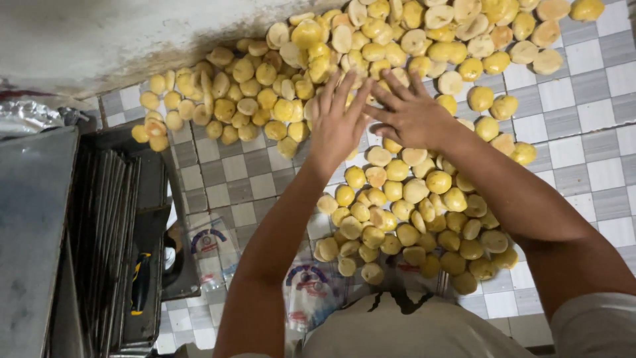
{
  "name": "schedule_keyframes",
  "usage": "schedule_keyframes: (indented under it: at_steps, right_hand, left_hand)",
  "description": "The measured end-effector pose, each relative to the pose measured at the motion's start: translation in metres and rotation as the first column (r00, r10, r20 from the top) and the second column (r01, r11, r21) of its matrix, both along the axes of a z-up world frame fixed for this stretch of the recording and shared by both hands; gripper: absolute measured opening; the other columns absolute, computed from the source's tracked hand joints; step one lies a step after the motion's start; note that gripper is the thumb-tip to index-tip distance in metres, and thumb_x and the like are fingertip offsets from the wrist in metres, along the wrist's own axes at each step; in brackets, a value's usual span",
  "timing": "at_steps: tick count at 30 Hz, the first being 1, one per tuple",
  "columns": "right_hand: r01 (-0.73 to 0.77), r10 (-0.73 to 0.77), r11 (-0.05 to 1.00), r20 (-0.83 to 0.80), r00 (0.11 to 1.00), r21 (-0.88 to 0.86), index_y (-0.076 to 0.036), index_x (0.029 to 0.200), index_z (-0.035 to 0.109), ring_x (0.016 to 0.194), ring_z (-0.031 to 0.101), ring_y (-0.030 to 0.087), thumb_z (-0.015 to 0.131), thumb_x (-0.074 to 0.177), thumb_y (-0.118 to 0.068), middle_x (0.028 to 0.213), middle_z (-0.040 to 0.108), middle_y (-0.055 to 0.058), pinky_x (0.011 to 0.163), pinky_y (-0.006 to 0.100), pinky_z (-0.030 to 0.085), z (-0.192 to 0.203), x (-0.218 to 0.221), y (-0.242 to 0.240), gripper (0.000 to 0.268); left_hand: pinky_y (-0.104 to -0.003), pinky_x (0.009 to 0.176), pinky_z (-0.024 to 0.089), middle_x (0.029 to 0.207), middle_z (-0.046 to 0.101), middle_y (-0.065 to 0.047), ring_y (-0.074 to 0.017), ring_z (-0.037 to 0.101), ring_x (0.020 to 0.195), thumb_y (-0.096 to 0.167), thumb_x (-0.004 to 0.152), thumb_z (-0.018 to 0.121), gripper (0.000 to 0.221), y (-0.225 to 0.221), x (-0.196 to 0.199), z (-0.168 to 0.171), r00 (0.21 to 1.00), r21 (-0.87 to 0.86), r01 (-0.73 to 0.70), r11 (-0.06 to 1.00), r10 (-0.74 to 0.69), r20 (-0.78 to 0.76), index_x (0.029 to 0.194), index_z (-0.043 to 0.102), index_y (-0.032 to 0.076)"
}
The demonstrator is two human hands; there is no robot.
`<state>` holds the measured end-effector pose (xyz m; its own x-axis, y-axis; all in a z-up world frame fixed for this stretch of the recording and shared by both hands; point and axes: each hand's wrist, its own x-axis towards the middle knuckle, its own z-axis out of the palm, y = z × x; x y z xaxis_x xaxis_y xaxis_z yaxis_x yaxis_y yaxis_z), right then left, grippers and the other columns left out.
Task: Packing small yellow pastries into individual plastic bags from a large pile on a table.
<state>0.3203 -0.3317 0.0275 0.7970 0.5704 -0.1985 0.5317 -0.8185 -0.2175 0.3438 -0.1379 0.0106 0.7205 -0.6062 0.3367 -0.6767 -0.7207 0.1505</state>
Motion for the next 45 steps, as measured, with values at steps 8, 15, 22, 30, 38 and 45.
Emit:
schedule_keyframes:
  at_steps: [8,15,22,30,38,45]
  right_hand:
    - [0.323,-0.324,0.946,0.076,0.943,0.024,-0.017,0.108,0.027,0.132,0.02,0.032,0.042,0.086,-0.025,0.132,0.027,0.013,0.109,0.058,0.001,0.075,0.024,-0.003,0.028]
    - [0.637,-0.633,0.761,-0.074,0.77,0.118,-0.023,0.153,-0.007,0.133,-0.025,0.033,0.018,0.078,-0.077,0.142,-0.03,0.008,0.108,0.059,-0.012,0.014,0.023,-0.111,0.096]
    - [0.593,-0.594,0.79,-0.046,0.803,0.153,-0.026,0.149,-0.014,0.131,-0.029,0.034,0.01,0.072,-0.082,0.143,-0.033,0.005,0.108,0.064,-0.008,0.009,0.015,-0.099,0.098]
    - [0.45,-0.582,0.68,0.053,0.811,0.579,-0.002,0.146,0.011,0.137,0.007,0.045,0.049,0.096,-0.017,0.149,0.009,0.028,0.11,0.063,0.007,0.032,0.058,-0.097,0.065]
    - [0.477,-0.613,0.781,0.354,0.706,0.402,-0.013,0.148,0.026,0.132,0.011,0.05,0.021,0.087,-0.072,0.143,0.012,0.033,0.1,0.073,0.008,-0.033,0.087,-0.043,0.085]
    - [0.464,-0.599,0.798,0.426,0.678,0.384,-0.001,0.127,0.055,0.126,0.028,0.045,0.075,0.082,-0.005,0.14,0.025,0.028,0.097,0.065,0.027,0.007,0.077,-0.015,0.049]
  left_hand:
    - [-0.063,0.108,0.004,0.15,-0.016,-0.012,-0.0388,-0.011,0.137,0.076,0.092,0.015,0.079,0.007,0.021,-0.032,0.993,0.39,-0.109,0.915,0.087,0.076,0.15,0.002,0.023]
    - [-0.064,0.109,0.007,0.149,-0.016,-0.009,-0.0484,-0.012,0.13,0.075,0.093,0.027,0.078,-0.035,0.041,0.032,0.939,0.577,-0.068,0.814,0.248,-0.238,0.147,-0.008,0.031]
    - [-0.07,0.103,0.003,0.15,-0.01,-0.01,-0.0467,-0.015,0.131,0.076,0.085,0.052,0.098,-0.048,0.054,0.024,0.94,0.414,0.003,0.91,0.139,-0.311,0.15,0.006,0.019]
    - [-0.062,0.108,0.003,0.153,-0.002,-0.018,-0.0455,0.002,0.137,0.075,0.084,0.05,0.096,0.011,0.089,0.027,0.717,0.164,-0.551,0.819,0.564,-0.409,0.147,0.001,0.021]
    - [-0.061,0.108,0.008,0.154,-0.002,-0.01,-0.0453,0.003,0.138,0.047,0.09,0.068,0.094,0.008,0.081,0.003,0.855,0.03,-0.284,0.958,0.267,-0.444,0.147,-0.002,0.021]
    - [-0.043,0.098,0.042,0.143,0.028,-0.009,-0.025,0.048,0.112,0.033,0.085,0.066,0.069,0.045,0.071,0.053,0.996,0.249,-0.049,0.967,0.067,-0.066,0.142,0.029,0.024]
